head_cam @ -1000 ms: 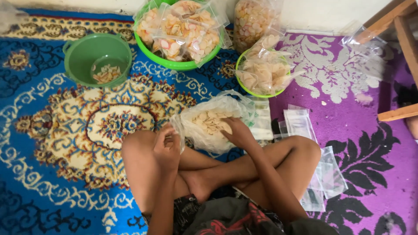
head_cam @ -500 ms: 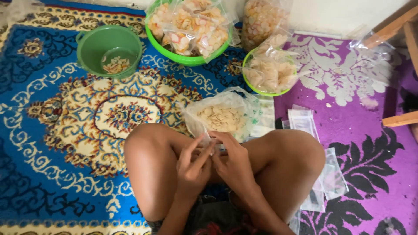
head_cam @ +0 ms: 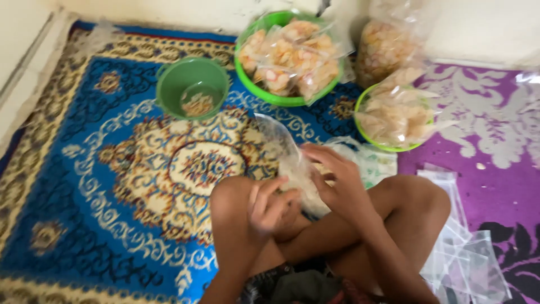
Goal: A person sitting on the floor portions crackers from a large bag into smaller zip-lock bags using a small plastic cup and then seals them.
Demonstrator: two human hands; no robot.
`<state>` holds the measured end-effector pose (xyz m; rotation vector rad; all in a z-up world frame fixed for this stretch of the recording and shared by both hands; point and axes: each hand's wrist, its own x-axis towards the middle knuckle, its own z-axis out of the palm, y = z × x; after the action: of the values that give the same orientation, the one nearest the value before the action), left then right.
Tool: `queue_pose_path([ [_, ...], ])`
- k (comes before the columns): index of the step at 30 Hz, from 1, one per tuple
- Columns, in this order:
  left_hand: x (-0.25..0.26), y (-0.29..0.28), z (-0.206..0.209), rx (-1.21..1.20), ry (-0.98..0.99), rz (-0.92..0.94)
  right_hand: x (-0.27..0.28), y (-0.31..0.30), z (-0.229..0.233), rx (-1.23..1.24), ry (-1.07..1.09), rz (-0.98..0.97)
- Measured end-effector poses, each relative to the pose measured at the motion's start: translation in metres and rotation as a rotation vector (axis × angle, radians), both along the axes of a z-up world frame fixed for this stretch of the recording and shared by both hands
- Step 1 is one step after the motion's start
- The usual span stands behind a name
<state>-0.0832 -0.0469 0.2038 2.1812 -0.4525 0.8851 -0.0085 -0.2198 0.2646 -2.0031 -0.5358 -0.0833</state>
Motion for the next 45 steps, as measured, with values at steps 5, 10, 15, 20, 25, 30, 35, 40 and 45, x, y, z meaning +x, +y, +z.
queue_pose_path([
  [5,0.112,-0.025,-0.074,0.045,-0.15,-0.096,0.079,-0.011,-0.155,0.242,0.007,0.104],
  [10,0.165,-0.032,-0.161,0.269,-0.203,0.007,0.092,-0.007,-0.225,0.328,0.065,-0.065],
  [15,0.153,-0.035,-0.143,0.183,-0.081,-0.002,0.094,-0.022,-0.222,0.272,0.139,-0.087],
  [20,0.162,-0.033,-0.172,0.194,-0.066,0.057,0.09,-0.02,-0.204,0.277,0.164,-0.115],
  [25,0.165,-0.007,-0.164,-0.004,0.018,0.12,0.1,-0.051,-0.165,-0.047,0.128,-0.095],
  [30,0.169,0.013,-0.173,-0.26,0.016,0.257,0.116,-0.095,-0.249,-0.754,0.454,-0.08],
  [35,0.166,0.003,-0.165,-0.329,0.096,0.22,0.113,-0.072,-0.288,-0.891,0.379,-0.004],
  [40,0.154,-0.003,-0.144,-0.349,0.212,0.099,0.103,-0.044,-0.279,-0.921,0.357,0.05],
  [45,0.148,-0.003,-0.144,-0.386,0.296,0.037,0.104,-0.036,-0.303,-1.003,0.413,0.031],
])
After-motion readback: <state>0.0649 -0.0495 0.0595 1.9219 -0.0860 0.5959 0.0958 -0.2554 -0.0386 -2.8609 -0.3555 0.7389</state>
